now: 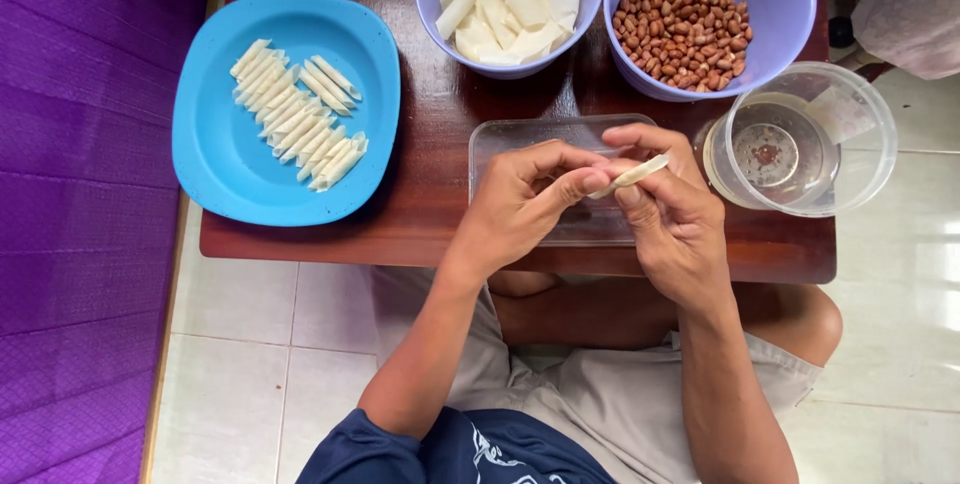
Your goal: Assembling nut rolls by placing peanuts inside thin wrappers and rolling them into tight cylinders.
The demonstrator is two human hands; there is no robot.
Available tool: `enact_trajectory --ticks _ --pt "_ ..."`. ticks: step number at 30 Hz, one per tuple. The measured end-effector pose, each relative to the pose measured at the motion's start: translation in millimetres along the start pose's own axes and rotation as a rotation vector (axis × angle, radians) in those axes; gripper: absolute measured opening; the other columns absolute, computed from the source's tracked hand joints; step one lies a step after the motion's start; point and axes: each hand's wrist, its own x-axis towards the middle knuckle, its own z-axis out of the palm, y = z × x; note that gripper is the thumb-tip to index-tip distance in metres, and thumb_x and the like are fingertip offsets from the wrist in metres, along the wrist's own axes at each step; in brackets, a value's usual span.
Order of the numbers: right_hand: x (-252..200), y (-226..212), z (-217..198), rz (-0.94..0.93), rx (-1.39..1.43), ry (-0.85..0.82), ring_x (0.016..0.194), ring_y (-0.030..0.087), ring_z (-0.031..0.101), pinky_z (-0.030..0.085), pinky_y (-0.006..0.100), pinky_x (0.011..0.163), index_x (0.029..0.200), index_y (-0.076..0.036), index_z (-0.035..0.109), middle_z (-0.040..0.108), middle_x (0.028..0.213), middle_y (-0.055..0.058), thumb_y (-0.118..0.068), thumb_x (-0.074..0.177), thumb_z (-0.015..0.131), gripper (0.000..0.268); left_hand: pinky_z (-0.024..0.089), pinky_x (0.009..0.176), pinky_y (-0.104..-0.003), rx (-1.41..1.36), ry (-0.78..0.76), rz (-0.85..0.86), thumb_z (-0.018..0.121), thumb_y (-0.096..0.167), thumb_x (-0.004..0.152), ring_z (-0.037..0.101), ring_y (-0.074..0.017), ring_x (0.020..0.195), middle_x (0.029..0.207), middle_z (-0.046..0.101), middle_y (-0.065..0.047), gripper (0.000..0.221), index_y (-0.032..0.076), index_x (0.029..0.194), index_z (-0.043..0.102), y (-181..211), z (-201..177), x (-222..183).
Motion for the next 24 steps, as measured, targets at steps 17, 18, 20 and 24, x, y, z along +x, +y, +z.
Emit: enact_trajectory --ticks 17,18,20,24 --pt "-8 -6 21 0.061 0.28 0.095 0.098 0.019 0.061 0.056 0.03 0.082 0.115 0.007 0.068 0.06 0.122 0.025 -0.014 0.107 0.053 0.026 0.064 0.071 -0.026 -0.367 0.157 -0.064 0.078 0.009 0.093 0.073 -0.0096 0.075 0.08 0.077 -0.011 0.012 0.0 0.101 0.077 -7 21 -21" --pt "-9 -7 22 0.052 0.316 0.133 0.103 0.022 0.059 0.053 0.032 0.091 0.114 0.009 0.067 0.061 0.121 0.027 -0.012 0.107 0.053 0.026 0.064 0.069 -0.026 -0.344 0.169 -0.046 0.077 0.009 0.093 0.073 -0.0107 0.073 0.077 0.076 -0.011 0.01 0.001 0.1 0.077 -8 20 -21" --pt "-6 -10 16 0.06 0.334 0.149 0.107 0.023 0.059 0.051 0.031 0.096 0.115 0.009 0.065 0.06 0.12 0.026 -0.012 0.108 0.052 0.026 0.064 0.067 -0.025 -0.291 0.209 -0.022 0.077 0.01 0.094 0.072 -0.0102 0.071 0.076 0.076 -0.01 0.01 0.002 0.099 0.078 -15 7 -22" --pt "-11 -17 13 0.125 0.243 0.133 0.103 0.023 0.06 0.05 0.031 0.094 0.113 0.014 0.064 0.063 0.11 0.026 -0.008 0.107 0.052 0.026 0.055 0.071 -0.023 -0.064 0.247 0.198 0.079 0.015 0.094 0.063 -0.0059 0.08 0.088 0.074 -0.008 0.014 0.009 0.107 0.08 5 -4 -21"
